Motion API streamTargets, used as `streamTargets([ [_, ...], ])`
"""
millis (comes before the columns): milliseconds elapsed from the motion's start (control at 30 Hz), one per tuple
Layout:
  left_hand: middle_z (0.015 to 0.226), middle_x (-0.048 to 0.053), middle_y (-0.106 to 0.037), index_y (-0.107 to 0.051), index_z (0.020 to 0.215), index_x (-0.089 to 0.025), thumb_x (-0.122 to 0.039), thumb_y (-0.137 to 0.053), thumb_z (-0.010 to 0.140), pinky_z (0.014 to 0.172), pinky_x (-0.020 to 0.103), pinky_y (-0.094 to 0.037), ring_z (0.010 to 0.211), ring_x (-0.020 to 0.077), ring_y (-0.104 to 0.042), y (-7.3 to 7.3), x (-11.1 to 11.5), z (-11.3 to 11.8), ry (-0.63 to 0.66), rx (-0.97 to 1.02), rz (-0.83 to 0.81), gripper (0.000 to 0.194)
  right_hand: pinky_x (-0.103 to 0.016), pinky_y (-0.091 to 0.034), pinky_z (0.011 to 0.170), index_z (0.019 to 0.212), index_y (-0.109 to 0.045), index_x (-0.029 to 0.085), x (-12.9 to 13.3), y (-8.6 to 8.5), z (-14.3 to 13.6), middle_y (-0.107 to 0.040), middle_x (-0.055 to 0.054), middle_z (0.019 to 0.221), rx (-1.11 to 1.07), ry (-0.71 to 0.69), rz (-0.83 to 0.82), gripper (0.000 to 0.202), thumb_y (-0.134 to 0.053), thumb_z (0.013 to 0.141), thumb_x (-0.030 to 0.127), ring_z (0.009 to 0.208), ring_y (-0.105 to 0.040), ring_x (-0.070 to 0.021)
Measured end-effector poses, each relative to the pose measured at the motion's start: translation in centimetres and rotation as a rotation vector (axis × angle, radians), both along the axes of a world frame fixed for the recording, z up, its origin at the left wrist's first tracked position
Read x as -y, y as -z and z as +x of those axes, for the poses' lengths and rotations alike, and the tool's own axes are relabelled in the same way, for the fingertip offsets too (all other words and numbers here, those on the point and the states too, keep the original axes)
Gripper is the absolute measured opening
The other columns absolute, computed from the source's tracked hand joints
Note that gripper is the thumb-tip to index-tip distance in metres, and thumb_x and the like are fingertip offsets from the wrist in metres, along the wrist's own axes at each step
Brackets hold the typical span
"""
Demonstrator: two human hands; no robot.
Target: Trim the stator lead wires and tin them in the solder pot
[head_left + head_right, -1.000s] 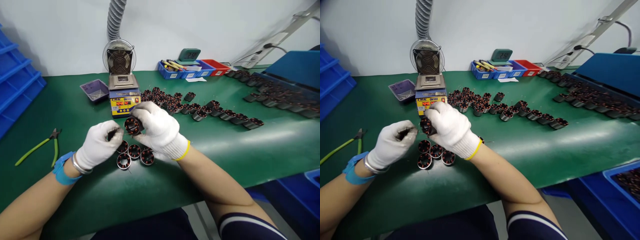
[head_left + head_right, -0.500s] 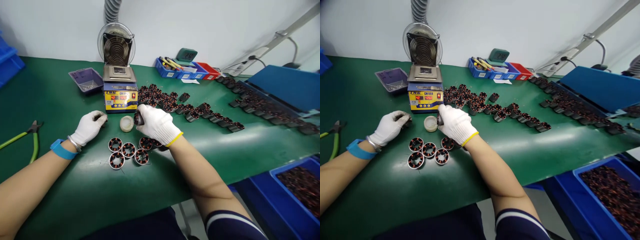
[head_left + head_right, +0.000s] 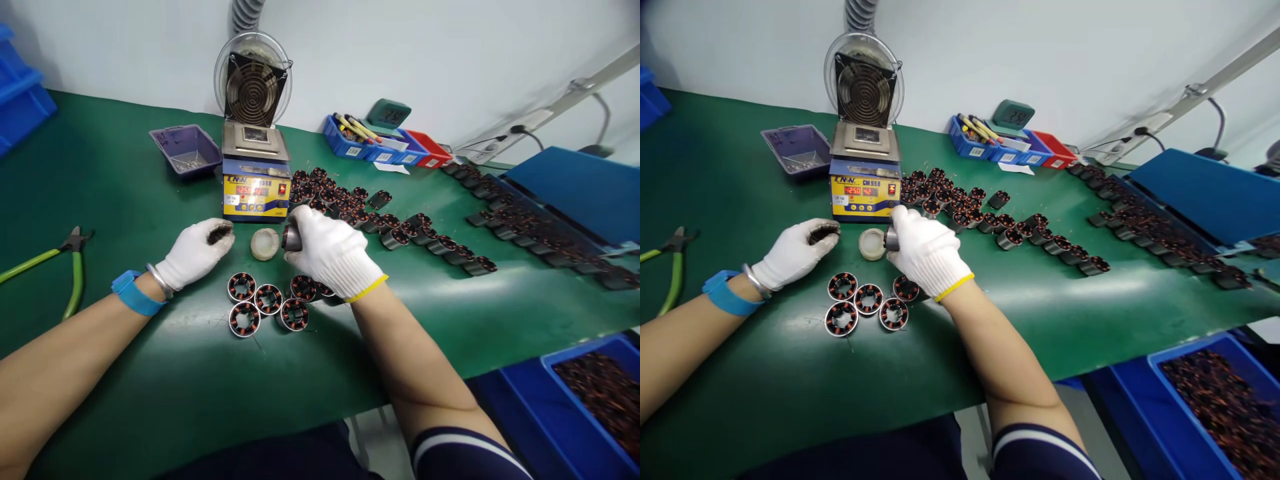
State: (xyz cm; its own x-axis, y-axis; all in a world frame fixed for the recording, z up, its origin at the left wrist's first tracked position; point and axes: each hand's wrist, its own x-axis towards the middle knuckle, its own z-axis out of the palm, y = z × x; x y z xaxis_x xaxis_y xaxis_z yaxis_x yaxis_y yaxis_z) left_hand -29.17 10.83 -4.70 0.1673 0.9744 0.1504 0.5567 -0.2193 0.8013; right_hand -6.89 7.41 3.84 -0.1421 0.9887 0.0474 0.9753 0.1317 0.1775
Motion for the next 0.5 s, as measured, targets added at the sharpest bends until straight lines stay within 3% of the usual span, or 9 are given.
streamTargets([
  [200, 0.131, 0.015, -0.065, -0.059, 0.133, -0.01, -0.043, -0.055, 0.084, 0.104, 0.043, -0.05, 0.116, 0.0288, -0.063, 0.4, 0.6, 0.6, 0.103, -0.123, 0.115, 0.059, -0.03, -0.045, 0.057, 0.117, -0.056, 0.025, 0.6, -1.2, 0.6, -0.061, -0.01, 0.112, 0.106, -0.063, -0.026, 0.041, -0.068, 0.082, 0.041, 0.081, -0.067, -0.0267],
  [400, 0.14, 0.016, -0.059, -0.053, 0.138, -0.011, -0.039, -0.05, 0.087, 0.113, 0.05, -0.042, 0.128, 0.0301, -0.056, 0.7, 0.8, 0.9, 0.235, -0.299, 0.214, 0.059, -0.029, -0.042, 0.053, 0.112, -0.056, 0.021, 0.5, 0.0, -0.4, -0.057, -0.011, 0.103, 0.218, -0.105, 0.0, 0.023, -0.048, 0.091, 0.02, 0.075, -0.066, -0.0265],
  [500, 0.141, 0.017, -0.058, -0.054, 0.138, -0.008, -0.04, -0.048, 0.088, 0.112, 0.049, -0.043, 0.127, 0.0303, -0.056, 0.9, 0.7, 0.9, 0.262, -0.323, 0.238, 0.059, -0.028, -0.042, 0.054, 0.108, -0.056, 0.019, 0.7, 0.7, -0.9, -0.056, -0.012, 0.099, 0.247, -0.089, 0.034, 0.029, -0.033, 0.093, 0.01, 0.076, -0.066, -0.0266],
])
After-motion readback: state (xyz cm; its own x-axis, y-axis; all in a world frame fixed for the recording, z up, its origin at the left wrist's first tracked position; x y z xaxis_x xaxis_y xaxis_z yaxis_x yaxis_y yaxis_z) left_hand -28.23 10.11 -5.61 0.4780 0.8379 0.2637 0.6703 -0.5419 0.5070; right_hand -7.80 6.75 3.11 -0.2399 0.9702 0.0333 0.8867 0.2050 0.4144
